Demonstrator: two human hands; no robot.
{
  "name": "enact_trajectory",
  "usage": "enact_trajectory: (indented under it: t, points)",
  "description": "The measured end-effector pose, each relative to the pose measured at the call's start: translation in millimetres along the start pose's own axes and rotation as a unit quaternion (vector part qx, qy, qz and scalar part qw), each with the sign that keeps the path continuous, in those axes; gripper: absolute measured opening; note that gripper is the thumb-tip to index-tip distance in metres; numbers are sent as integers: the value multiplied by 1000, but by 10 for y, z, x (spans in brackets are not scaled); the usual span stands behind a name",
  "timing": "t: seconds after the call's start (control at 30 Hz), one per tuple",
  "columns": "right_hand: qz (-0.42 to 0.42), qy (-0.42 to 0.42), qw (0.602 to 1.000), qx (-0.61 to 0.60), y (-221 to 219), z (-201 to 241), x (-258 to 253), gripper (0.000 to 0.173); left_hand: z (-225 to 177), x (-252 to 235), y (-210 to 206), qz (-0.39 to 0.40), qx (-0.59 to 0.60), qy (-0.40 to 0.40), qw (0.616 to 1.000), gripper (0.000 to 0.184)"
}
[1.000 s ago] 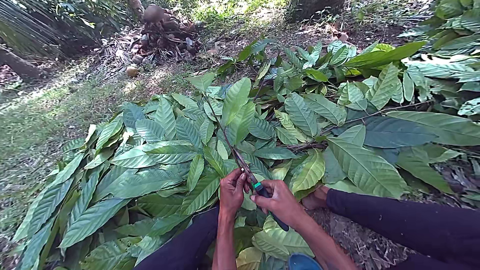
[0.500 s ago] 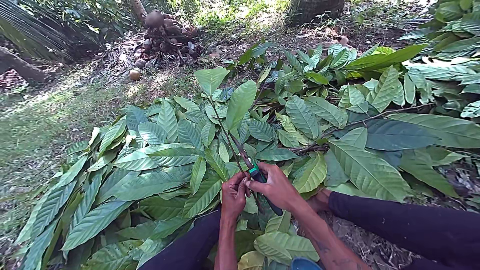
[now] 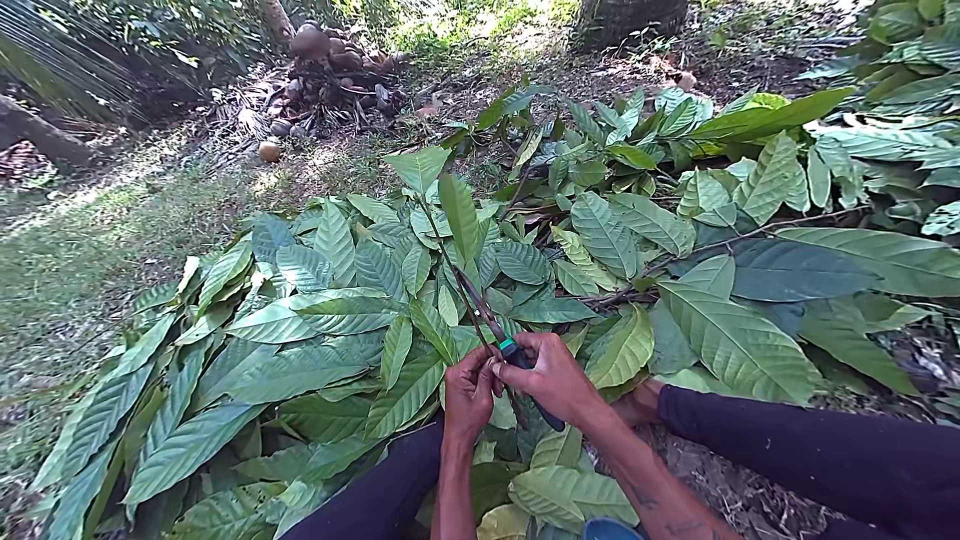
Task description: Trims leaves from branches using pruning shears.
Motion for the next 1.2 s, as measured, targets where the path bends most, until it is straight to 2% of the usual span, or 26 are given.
enact_trajectory:
  t: [0.1, 0.23, 0.47, 0.67, 1.2]
  points:
    - [2, 17, 1000, -17, 18, 62, -44, 24, 39, -2, 16, 6, 15, 2, 1000, 18]
    - [63, 51, 997, 2, 80, 326, -208, 35, 93, 21, 9, 43, 40, -3, 998, 19]
    - [115, 102, 988, -13, 245, 782, -359, 30, 136, 49, -41, 86, 58, 9, 995, 21]
    - [127, 113, 985, 30, 298, 772, -374, 32, 144, 58, -53, 93, 55, 7, 994, 21]
    - [123, 94, 988, -11, 317, 708, -360, 28, 155, 75, -50, 87, 50, 17, 995, 21]
Point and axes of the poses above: each hand's wrist, its own x-axis away from the middle knuckle, its own y-axis out of the back of the hand, z = x × y, the point moved 10 cm from there along -x, towards the middle knuckle, and after that the axes turned 3 degrees about -x, right-handed, at the moved point
